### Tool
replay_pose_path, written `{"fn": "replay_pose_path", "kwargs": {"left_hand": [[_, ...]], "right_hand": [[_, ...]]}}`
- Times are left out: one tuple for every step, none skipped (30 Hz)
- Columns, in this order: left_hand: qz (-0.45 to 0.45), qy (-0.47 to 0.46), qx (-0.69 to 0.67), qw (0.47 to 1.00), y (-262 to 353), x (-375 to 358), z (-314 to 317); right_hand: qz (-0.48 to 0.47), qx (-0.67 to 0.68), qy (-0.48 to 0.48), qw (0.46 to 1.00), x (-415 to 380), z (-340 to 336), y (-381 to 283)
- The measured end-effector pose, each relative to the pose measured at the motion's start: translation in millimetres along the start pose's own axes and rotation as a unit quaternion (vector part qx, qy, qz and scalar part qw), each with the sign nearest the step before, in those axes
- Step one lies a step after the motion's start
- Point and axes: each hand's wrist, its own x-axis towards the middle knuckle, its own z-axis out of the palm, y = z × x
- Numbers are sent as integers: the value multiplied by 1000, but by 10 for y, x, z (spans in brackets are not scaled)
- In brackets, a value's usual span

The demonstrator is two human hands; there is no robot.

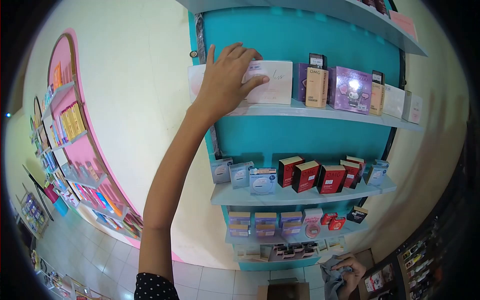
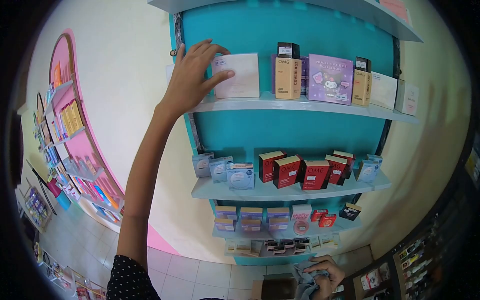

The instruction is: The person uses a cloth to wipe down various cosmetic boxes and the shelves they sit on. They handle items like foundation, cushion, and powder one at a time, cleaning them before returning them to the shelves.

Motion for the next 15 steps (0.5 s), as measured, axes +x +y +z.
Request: {"fn": "replay_pose_path", "kwargs": {"left_hand": [[-3,0,-36,999,8,-4,-38],[-1,0,-38,999,10,-7,-62],[-24,-10,-146,989,16,-11,-90],[-46,-20,-252,967,35,-12,-114],[-45,-19,-253,966,80,-53,-141],[-89,56,-331,938,168,-140,-200],[-132,129,-405,896,268,-238,-271],[-157,173,-452,861,371,-349,-374],[-186,198,-512,815,468,-481,-469],[-242,194,-548,777,549,-660,-538],[-282,201,-606,716,682,-839,-559],[-319,176,-643,674,784,-1102,-496],[-375,112,-649,652,935,-1314,-475],[-436,105,-677,583,1170,-1587,-350],[-469,50,-724,504,1395,-1810,-265]], "right_hand": [[32,-15,54,998,-16,2,12],[64,-31,107,992,-38,-4,22],[64,-33,109,991,-69,-41,48],[52,-44,87,994,-96,-96,86],[39,-54,65,996,-110,-131,110],[37,-54,66,996,-72,-102,79],[7,-37,71,997,-5,-44,21],[-24,-19,76,997,30,-3,-10],[-24,-18,78,997,15,11,14],[-43,-108,100,988,-18,24,65],[-60,-198,121,971,-45,42,113],[1,-175,133,976,-15,72,148],[7,-176,133,975,54,147,116],[92,-59,179,978,166,268,64],[177,57,224,957,256,382,16]]}}
